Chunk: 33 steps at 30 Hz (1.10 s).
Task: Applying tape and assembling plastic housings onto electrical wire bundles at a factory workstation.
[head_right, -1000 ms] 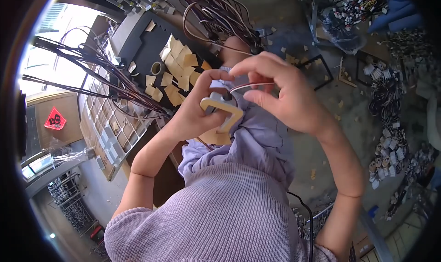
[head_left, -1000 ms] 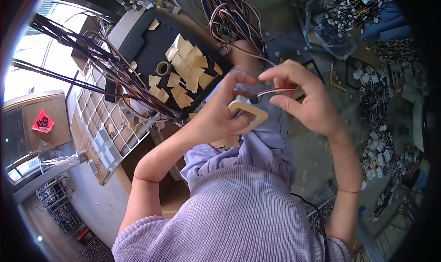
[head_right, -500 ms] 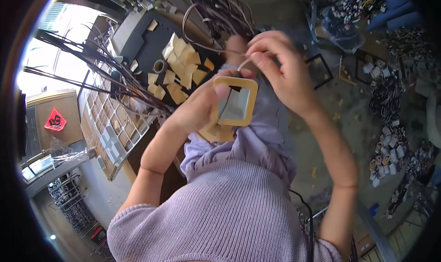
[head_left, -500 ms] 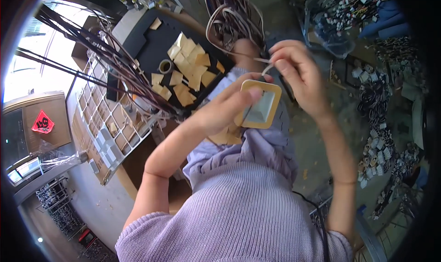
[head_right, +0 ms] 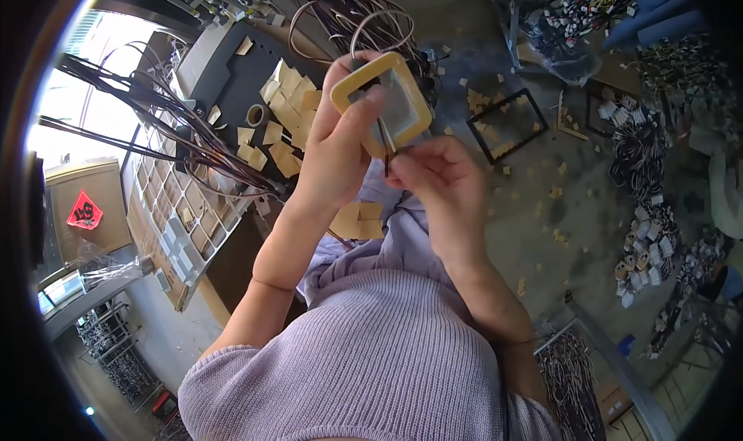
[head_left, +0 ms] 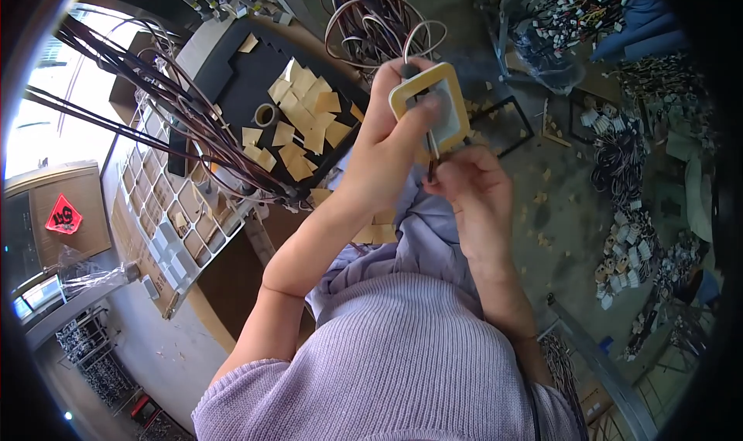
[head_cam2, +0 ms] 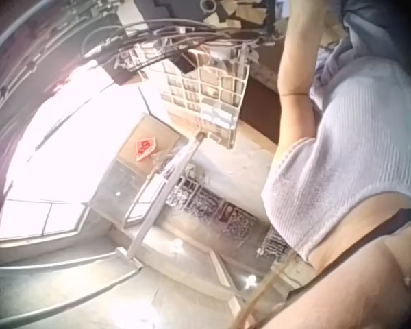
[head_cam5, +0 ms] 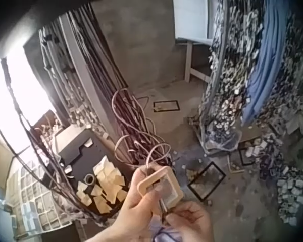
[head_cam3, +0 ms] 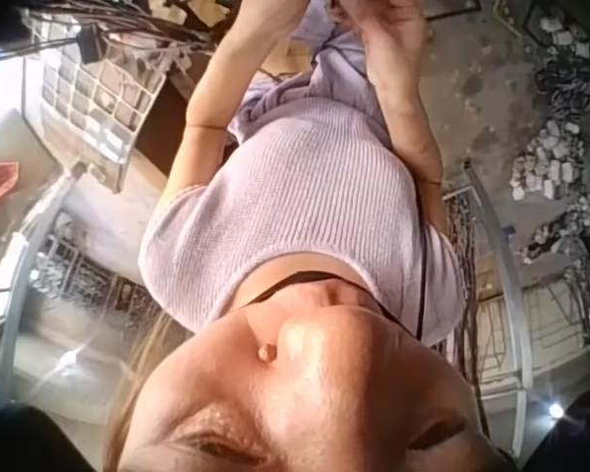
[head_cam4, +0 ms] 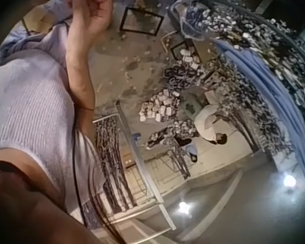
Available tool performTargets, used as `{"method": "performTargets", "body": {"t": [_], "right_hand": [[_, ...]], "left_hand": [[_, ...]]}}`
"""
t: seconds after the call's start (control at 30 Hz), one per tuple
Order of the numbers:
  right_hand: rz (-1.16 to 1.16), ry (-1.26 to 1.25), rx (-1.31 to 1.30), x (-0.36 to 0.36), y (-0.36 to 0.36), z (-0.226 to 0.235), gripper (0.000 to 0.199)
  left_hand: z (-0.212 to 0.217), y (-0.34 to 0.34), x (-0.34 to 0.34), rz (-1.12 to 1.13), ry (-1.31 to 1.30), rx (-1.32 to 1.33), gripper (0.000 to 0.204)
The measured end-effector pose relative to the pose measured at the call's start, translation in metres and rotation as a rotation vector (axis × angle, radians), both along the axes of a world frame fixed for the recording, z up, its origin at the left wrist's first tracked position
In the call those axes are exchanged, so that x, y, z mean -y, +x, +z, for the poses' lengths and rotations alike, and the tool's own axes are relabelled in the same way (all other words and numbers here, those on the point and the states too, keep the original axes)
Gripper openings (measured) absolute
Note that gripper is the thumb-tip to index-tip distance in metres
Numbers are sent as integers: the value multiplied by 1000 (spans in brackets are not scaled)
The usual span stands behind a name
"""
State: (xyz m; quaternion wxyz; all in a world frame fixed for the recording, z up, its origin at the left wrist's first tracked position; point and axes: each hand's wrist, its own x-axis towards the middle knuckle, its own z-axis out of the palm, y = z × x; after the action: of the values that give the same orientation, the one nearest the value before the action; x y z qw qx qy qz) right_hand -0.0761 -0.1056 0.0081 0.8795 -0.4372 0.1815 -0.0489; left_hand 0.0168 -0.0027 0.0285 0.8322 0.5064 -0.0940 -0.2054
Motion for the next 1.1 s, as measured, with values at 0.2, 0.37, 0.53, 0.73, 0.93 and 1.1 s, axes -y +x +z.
{"method": "performTargets", "body": {"t": [0.2, 0.37, 0.53, 0.73, 0.93, 1.1], "right_hand": [[12, -492, 98, 8, 2, -5, 22], [28, -157, 49, 16, -4, -1, 24], [68, -94, 96, 21, -5, -5, 25], [47, -183, 150, 21, -6, -3, 25], [61, -190, 187, 27, -5, -9, 21], [-117, -632, 159, 40, 1, -26, 57]], "left_hand": [[-3, -5, 8, 41, 209, 256, 28], [5, -7, 10, 23, 8, -118, 24], [9, -1, 11, -65, -100, -337, 24], [2, 5, 9, -123, -136, -476, 25], [-3, 11, 10, -195, -91, -532, 24], [-3, 3, 34, -57, 171, 204, 37]]}}
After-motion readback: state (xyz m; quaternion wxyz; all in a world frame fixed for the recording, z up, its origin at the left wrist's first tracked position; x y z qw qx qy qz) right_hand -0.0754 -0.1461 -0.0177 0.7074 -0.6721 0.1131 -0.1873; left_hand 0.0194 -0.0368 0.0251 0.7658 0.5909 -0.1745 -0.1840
